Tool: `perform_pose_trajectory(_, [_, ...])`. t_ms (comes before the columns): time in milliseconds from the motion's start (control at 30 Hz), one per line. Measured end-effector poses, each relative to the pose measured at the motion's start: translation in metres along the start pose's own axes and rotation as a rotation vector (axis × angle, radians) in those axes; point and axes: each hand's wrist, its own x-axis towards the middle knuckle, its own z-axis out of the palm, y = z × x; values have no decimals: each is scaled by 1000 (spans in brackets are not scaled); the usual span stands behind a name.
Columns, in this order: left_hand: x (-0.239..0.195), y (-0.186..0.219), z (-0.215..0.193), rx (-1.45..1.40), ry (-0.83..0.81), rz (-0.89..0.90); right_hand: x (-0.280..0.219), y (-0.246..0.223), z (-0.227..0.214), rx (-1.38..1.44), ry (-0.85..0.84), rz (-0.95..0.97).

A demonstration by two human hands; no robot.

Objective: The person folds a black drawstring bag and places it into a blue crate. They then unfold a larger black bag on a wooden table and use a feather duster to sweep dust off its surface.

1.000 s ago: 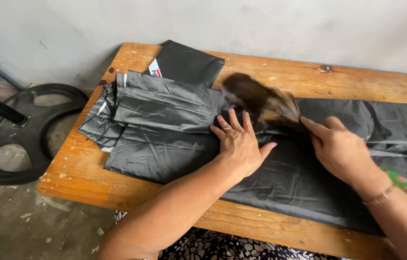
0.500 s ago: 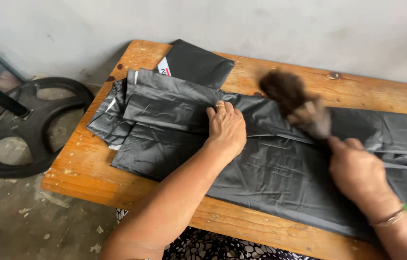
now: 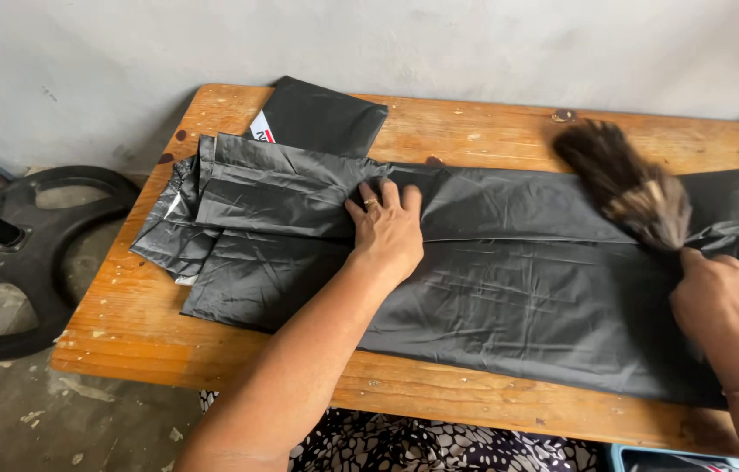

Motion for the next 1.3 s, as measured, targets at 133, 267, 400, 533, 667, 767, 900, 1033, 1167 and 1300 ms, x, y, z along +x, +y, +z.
perform_pose_trajectory(133, [-14,15,-28,44,-228,104,-24,-12,25,-113,208,-83])
perform_pose_trajectory(267, [-9,12,-15,14,-227,114,-72,-76,38,-57,440,-528])
perform_pose_trajectory(400, [-5,5,1,11,-178,115,-50,-66,44,-79,428,-570])
perform_pose_trajectory(533, [-7,6,-5,96,-116,-172,-11,-23,3,-76,225,-209])
perform_pose_trajectory(667, [-11,17,0,159,-135,-295,-17,-15,-3,-15,53,-68])
perform_pose_trajectory(767, [-5,15,7,147,-122,-290,-43,-43,31,-128,400,-381])
perform_pose_trajectory(900, [-6,6,-3,92,-155,-276,-65,-82,14,76,231,-595])
perform_pose_trajectory(1033, [-9,4,-9,114,-149,-242,-36,-75,-7,-45,115,-361])
perform_pose_trajectory(1167, [-19,11,-17,145,-205,-143,-40,-79,16,-182,444,-354])
perform_pose_trajectory(1300, [-9,7,-2,113,-156,-146,-76,-98,20,76,222,-606])
